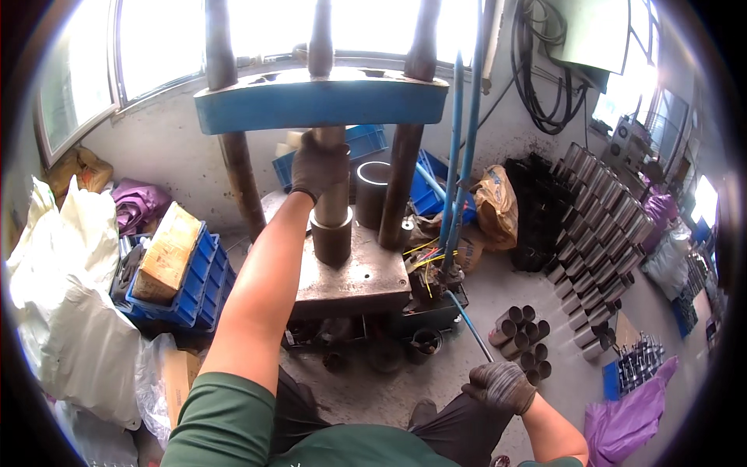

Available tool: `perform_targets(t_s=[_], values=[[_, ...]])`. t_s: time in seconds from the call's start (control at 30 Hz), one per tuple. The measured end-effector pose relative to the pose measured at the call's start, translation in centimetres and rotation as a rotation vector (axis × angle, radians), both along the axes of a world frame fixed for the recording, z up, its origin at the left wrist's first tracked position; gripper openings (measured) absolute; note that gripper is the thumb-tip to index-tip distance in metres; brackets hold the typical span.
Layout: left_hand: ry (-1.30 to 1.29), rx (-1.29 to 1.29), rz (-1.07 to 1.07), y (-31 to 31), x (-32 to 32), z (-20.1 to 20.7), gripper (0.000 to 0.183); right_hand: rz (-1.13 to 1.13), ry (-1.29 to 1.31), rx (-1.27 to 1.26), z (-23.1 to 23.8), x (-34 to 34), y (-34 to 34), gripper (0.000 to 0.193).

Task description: The person disassembles motor components by pressing stators out of metal cylindrical casings with a hydraulic press machine. They pull the separated stators and casings apart by hand, sort them onto the floor, and fetch more casings from a wire basket.

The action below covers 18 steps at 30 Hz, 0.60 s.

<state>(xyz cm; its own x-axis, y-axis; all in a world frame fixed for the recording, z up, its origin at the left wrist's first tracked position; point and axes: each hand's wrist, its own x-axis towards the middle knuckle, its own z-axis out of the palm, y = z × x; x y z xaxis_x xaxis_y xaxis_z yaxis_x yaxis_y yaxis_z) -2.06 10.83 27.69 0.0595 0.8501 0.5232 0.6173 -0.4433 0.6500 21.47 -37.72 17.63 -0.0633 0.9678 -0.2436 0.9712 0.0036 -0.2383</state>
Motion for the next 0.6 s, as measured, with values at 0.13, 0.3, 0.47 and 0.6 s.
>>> perform_targets(t_s=[0.13,0.3,0.47,0.6], values=[[0.087,0.169,0.025,0.8,1.3,-1.3,0.07,-0.069,0.05,0.11,-1.0,0.4,-0.7,0.035],[-0.321,0.201,-0.263,5.0,0.2,-5.1,0.051,-0.031,0.15,0.27,-2.9,0.8,-0.8,0.029],[-0.238,0.07,-0.226,2.8,1.0,-4.0,0.061,-0.009,0.116,0.271,-2.9,1.2,-1.3,0.025],[-0.426,0.075,-0.247,6.6,-1.0,-5.8,0.071,-0.066,-0.016,0.054,-1.9,0.6,-0.6,0.025]])
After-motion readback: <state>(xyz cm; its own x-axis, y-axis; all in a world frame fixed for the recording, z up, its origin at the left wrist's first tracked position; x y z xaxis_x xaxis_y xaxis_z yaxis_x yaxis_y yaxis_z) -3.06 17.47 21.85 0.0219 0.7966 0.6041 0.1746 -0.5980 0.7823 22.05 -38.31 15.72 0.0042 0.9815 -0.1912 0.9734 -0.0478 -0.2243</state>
